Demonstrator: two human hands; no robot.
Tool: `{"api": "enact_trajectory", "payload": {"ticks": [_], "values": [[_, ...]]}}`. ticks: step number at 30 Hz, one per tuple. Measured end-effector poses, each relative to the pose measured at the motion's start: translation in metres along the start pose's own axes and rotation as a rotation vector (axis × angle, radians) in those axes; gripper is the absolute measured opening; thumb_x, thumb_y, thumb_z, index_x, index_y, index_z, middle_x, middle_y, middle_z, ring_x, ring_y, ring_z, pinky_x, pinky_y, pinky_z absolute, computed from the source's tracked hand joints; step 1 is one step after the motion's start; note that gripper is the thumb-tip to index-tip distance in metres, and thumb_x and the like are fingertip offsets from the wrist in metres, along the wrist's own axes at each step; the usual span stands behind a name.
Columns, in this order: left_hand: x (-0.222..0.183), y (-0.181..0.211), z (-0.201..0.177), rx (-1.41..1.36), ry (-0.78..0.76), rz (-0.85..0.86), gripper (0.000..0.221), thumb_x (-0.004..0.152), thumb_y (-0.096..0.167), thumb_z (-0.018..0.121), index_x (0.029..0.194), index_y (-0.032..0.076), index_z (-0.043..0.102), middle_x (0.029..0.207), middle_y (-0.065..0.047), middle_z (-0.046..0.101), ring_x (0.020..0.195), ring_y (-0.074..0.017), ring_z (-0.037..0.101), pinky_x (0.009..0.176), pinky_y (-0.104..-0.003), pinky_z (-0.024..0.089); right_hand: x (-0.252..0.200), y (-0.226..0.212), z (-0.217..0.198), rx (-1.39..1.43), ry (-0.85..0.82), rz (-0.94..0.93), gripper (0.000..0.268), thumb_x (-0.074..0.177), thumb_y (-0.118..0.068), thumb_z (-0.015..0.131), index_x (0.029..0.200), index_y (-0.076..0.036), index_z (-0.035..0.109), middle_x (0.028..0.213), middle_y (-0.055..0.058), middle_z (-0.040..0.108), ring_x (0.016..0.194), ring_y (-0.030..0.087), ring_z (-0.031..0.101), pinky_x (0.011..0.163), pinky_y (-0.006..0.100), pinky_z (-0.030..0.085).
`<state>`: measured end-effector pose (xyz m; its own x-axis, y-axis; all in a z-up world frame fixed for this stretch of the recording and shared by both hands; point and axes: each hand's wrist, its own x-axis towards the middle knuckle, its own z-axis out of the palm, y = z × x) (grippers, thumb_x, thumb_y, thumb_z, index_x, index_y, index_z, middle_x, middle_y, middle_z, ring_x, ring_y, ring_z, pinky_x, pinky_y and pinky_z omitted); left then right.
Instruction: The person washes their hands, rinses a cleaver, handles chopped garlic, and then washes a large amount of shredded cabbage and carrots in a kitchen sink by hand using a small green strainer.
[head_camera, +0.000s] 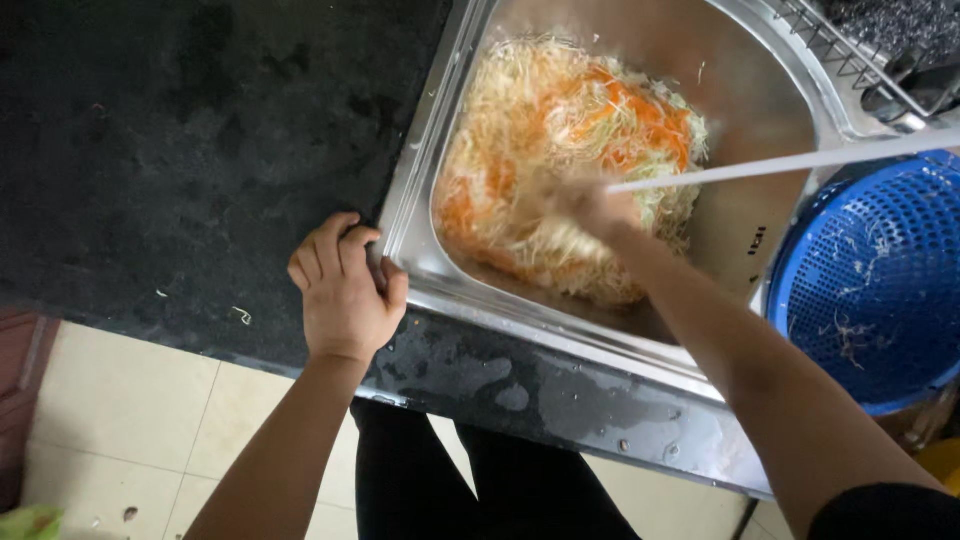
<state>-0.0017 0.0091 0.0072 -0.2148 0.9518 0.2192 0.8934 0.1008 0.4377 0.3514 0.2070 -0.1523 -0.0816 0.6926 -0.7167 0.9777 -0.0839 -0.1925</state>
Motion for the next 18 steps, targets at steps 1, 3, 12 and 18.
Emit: {"api": "enact_trajectory", "payload": {"ticks": [1,3,12,18], "values": [[-0.002,0.0,-0.001,-0.009,0.004,0.004,0.041,0.087,0.022,0.066,0.123,0.008,0.052,0.138,-0.016,0.052,0.127,-0.0391,0.048,0.109,-0.055,0.035,0.004,0.008,-0.002,0.054,0.111,0.029,0.055,0.097,-0.058,0.061,0.13,-0.014,0.059,0.124,0.018,0.059,0.116,0.033,0.06,0.098,0.049,0.052],[-0.004,0.002,-0.002,0.0,-0.019,-0.012,0.042,0.086,0.022,0.067,0.123,0.008,0.053,0.138,-0.015,0.052,0.127,-0.0389,0.048,0.109,-0.055,0.035,0.018,0.021,-0.003,0.154,0.346,0.086,0.071,0.096,-0.061,0.066,0.144,-0.014,0.043,0.142,0.024,0.032,0.131,0.041,0.038,0.108,0.053,0.036],[-0.004,0.0,0.0,0.02,-0.02,-0.011,0.041,0.087,0.021,0.066,0.123,0.008,0.053,0.139,-0.015,0.052,0.128,-0.0385,0.047,0.111,-0.054,0.035,-0.015,-0.02,0.006,-0.077,0.183,-0.14,0.066,0.092,-0.052,0.069,0.146,-0.015,0.061,0.141,0.013,0.067,0.133,0.033,0.063,0.111,0.046,0.054],[-0.005,-0.001,0.001,0.037,-0.04,-0.013,0.041,0.088,0.022,0.066,0.124,0.008,0.051,0.14,-0.015,0.049,0.129,-0.0378,0.045,0.111,-0.054,0.033,0.026,-0.055,-0.09,-0.335,0.023,0.058,0.071,0.091,-0.063,0.072,0.137,-0.011,0.056,0.123,0.013,0.065,0.103,0.026,0.064,0.089,0.041,0.057]]}}
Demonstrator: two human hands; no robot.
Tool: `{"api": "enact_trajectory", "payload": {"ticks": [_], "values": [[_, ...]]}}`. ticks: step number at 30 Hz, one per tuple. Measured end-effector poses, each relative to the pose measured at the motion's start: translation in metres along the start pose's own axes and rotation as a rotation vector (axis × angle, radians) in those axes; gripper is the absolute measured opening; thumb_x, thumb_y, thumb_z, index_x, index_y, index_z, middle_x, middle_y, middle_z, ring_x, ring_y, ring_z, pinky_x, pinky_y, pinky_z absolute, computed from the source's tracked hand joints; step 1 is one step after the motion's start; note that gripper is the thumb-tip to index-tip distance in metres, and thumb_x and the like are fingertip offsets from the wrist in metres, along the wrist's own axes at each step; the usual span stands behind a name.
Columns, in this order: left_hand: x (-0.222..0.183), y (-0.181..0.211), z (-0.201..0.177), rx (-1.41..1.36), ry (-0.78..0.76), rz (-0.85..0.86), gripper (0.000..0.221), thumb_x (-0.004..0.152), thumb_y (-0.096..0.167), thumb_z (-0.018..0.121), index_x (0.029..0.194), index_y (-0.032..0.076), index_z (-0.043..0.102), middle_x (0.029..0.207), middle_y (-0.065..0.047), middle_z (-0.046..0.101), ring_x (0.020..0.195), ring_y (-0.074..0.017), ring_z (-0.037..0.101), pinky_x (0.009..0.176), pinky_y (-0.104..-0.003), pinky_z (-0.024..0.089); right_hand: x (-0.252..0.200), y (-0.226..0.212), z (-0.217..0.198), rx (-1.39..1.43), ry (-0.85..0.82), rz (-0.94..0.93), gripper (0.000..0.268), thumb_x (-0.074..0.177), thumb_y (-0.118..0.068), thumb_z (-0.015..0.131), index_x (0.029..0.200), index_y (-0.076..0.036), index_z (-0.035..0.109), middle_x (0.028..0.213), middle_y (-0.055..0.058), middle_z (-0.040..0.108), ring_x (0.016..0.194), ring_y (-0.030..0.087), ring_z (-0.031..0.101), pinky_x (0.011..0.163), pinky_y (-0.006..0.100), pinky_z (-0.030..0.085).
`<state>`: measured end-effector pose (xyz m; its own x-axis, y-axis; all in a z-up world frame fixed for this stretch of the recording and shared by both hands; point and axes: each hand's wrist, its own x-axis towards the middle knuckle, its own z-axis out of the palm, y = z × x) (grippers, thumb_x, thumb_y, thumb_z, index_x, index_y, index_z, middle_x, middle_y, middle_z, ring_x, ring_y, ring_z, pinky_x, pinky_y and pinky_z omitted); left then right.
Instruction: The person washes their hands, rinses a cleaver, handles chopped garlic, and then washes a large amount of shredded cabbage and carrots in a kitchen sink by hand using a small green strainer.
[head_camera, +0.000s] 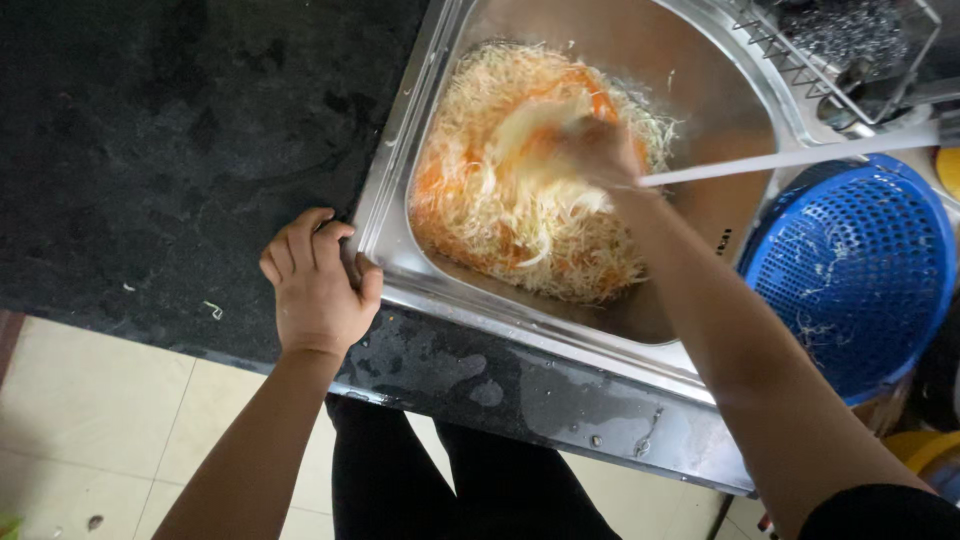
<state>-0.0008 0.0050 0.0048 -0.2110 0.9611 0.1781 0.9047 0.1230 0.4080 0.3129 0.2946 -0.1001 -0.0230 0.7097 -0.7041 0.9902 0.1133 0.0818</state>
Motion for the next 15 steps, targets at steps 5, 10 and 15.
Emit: {"api": "enact_trajectory", "payload": {"ticks": [5,10,15], "values": [[-0.001,-0.002,0.001,0.016,-0.035,-0.012,0.042,0.088,0.022,0.065,0.125,0.008,0.05,0.141,-0.014,0.048,0.13,-0.0372,0.044,0.112,-0.053,0.033,0.056,0.093,0.021,0.227,0.291,0.078,0.072,0.089,-0.057,0.078,0.135,-0.007,0.054,0.12,0.015,0.066,0.102,0.027,0.065,0.088,0.041,0.057],[0.0,-0.001,0.0,-0.011,-0.017,-0.018,0.042,0.088,0.02,0.065,0.125,0.009,0.05,0.14,-0.014,0.05,0.128,-0.0368,0.045,0.111,-0.053,0.034,0.019,0.11,0.132,0.374,0.213,0.165,0.073,0.087,-0.05,0.084,0.133,-0.002,0.052,0.116,0.016,0.067,0.101,0.028,0.066,0.087,0.042,0.058],[0.001,-0.001,0.001,-0.009,0.005,-0.017,0.041,0.089,0.02,0.066,0.125,0.01,0.051,0.14,-0.012,0.05,0.131,-0.0357,0.046,0.112,-0.053,0.034,-0.01,0.034,0.224,0.41,-0.218,-0.049,0.075,0.085,-0.043,0.09,0.13,0.002,0.051,0.113,0.018,0.068,0.1,0.029,0.067,0.086,0.042,0.058]]}}
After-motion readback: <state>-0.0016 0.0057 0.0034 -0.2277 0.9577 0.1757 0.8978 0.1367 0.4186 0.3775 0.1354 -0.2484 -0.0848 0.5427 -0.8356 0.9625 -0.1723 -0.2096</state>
